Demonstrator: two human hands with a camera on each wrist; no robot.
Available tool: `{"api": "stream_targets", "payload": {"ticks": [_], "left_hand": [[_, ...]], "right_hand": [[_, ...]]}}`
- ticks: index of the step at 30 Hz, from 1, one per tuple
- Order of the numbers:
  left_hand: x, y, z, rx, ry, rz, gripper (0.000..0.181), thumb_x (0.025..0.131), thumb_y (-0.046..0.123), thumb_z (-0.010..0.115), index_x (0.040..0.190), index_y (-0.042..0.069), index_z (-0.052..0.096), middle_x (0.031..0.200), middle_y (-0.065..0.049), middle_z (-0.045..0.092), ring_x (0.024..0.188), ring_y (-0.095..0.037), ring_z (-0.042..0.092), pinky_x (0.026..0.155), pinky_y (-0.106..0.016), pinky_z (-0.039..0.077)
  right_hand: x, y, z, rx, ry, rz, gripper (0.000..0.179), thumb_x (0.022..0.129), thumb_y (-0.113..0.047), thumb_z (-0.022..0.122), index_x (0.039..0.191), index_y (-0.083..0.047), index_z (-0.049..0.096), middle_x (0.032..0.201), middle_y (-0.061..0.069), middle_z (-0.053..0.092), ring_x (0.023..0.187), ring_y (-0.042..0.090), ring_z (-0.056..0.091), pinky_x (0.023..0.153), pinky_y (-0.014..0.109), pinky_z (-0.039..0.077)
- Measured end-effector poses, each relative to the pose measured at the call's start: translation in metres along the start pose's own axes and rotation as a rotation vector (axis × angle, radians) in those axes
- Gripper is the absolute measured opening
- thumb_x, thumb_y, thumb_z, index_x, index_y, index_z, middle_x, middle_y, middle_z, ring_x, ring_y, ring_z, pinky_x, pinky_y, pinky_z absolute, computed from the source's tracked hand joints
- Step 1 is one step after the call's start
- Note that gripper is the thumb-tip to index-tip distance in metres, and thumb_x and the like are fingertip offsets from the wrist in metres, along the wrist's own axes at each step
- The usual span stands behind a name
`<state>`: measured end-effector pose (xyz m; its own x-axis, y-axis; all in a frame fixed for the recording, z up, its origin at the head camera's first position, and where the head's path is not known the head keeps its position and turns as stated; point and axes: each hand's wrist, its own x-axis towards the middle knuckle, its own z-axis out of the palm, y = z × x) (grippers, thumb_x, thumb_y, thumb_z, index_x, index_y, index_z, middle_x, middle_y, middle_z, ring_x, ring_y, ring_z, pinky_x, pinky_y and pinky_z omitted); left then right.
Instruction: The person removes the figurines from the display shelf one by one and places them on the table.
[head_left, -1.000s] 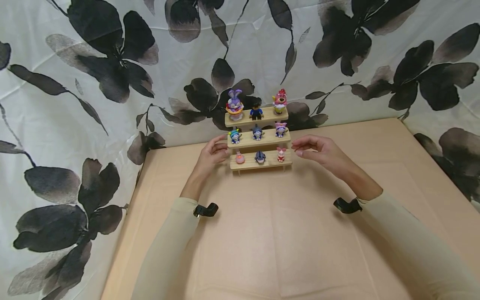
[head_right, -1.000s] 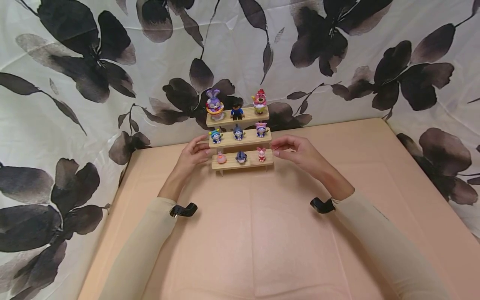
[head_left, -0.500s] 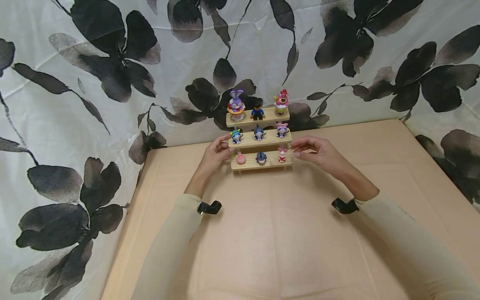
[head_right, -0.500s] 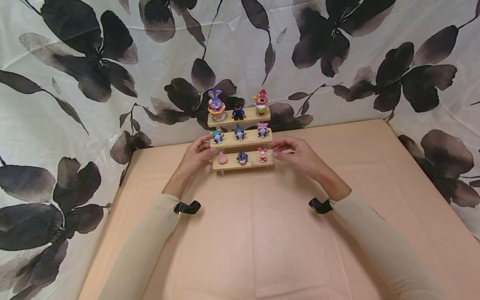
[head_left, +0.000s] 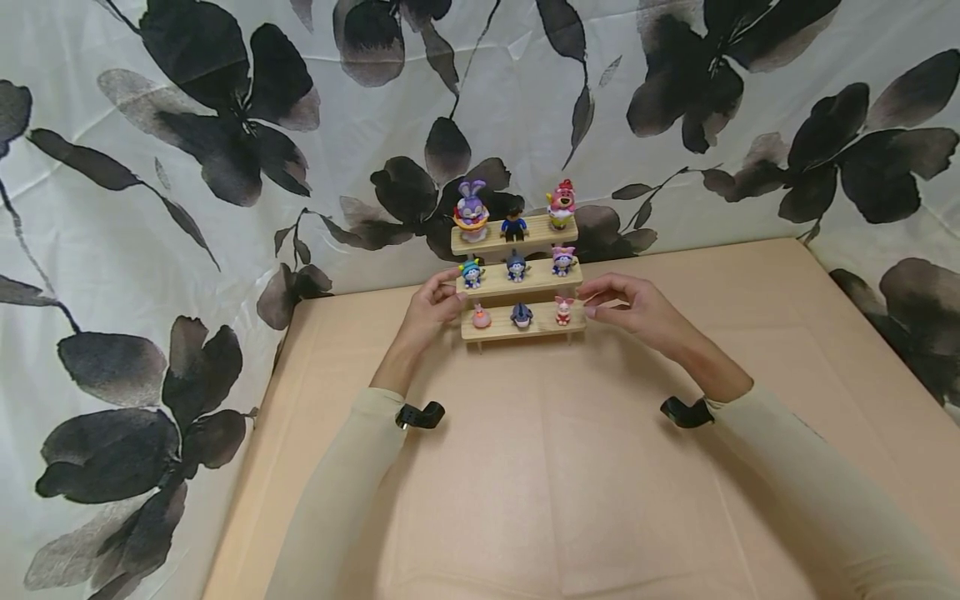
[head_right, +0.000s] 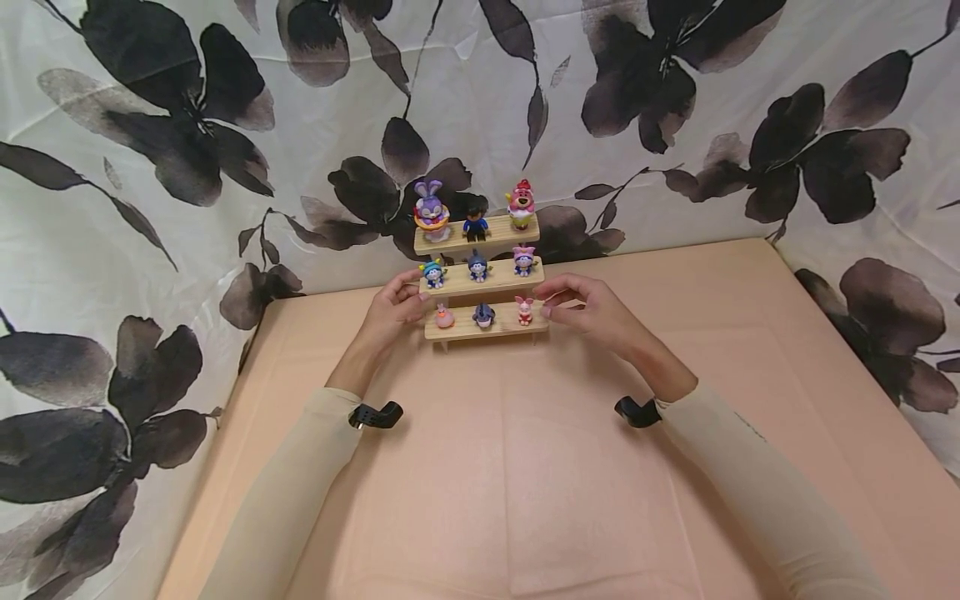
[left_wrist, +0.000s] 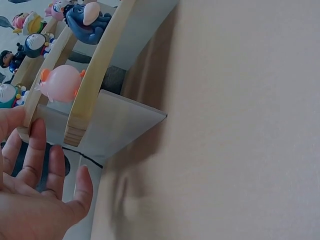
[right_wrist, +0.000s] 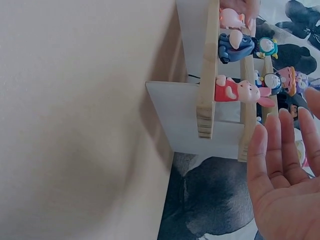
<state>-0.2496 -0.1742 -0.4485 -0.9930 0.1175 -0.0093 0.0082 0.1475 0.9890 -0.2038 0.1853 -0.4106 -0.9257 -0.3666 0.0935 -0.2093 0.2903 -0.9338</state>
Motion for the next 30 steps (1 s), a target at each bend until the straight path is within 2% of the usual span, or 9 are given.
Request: {"api": "stream_targets", "payload": {"ticks": [4,11,20,27,30], "left_hand": [[0.000,0.000,0.000,0.005,0.005,-0.008,0.046,0.097,0.011,0.066,0.142,0.014,0.055,0.101,-0.002,0.059,0.089,-0.010,0.058,0.081,-0.032,0.053],[0.000,0.000,0.000,-0.025,0.015,-0.039,0.047,0.097,0.011,0.068,0.142,0.016,0.056,0.102,-0.002,0.061,0.094,-0.014,0.060,0.095,-0.051,0.052],[0.002,0.001,0.001,-0.076,0.011,-0.064,0.049,0.095,0.009,0.069,0.142,0.017,0.056,0.100,-0.001,0.061,0.096,-0.020,0.060,0.095,-0.051,0.051],[0.002,-0.001,0.001,-0.082,0.017,-0.070,0.048,0.095,0.008,0.069,0.141,0.018,0.057,0.101,-0.002,0.062,0.103,-0.027,0.060,0.098,-0.055,0.049],[0.002,-0.001,0.001,-0.075,0.016,-0.073,0.049,0.095,0.009,0.069,0.141,0.018,0.057,0.102,-0.002,0.062,0.106,-0.030,0.060,0.098,-0.055,0.049]], "right_hand": [[0.002,0.002,0.002,-0.005,0.004,-0.016,0.032,0.096,-0.005,0.069,0.127,-0.004,0.065,0.125,0.013,0.065,0.112,0.027,0.062,0.091,0.024,0.050],[0.007,0.006,0.007,0.001,0.002,-0.043,0.032,0.095,-0.002,0.069,0.126,-0.002,0.065,0.126,0.014,0.065,0.112,0.030,0.062,0.092,0.024,0.050],[0.016,0.011,0.013,-0.034,-0.018,-0.063,0.033,0.094,-0.001,0.069,0.126,-0.005,0.066,0.128,0.011,0.065,0.111,0.030,0.063,0.091,0.025,0.050],[0.022,0.018,0.016,-0.052,-0.045,-0.067,0.038,0.092,0.001,0.072,0.129,-0.003,0.065,0.128,0.015,0.065,0.113,0.033,0.063,0.094,0.036,0.053],[0.023,0.018,0.019,-0.067,-0.040,-0.049,0.037,0.092,0.000,0.072,0.129,-0.002,0.064,0.127,0.016,0.065,0.113,0.034,0.061,0.091,0.032,0.053]]}}
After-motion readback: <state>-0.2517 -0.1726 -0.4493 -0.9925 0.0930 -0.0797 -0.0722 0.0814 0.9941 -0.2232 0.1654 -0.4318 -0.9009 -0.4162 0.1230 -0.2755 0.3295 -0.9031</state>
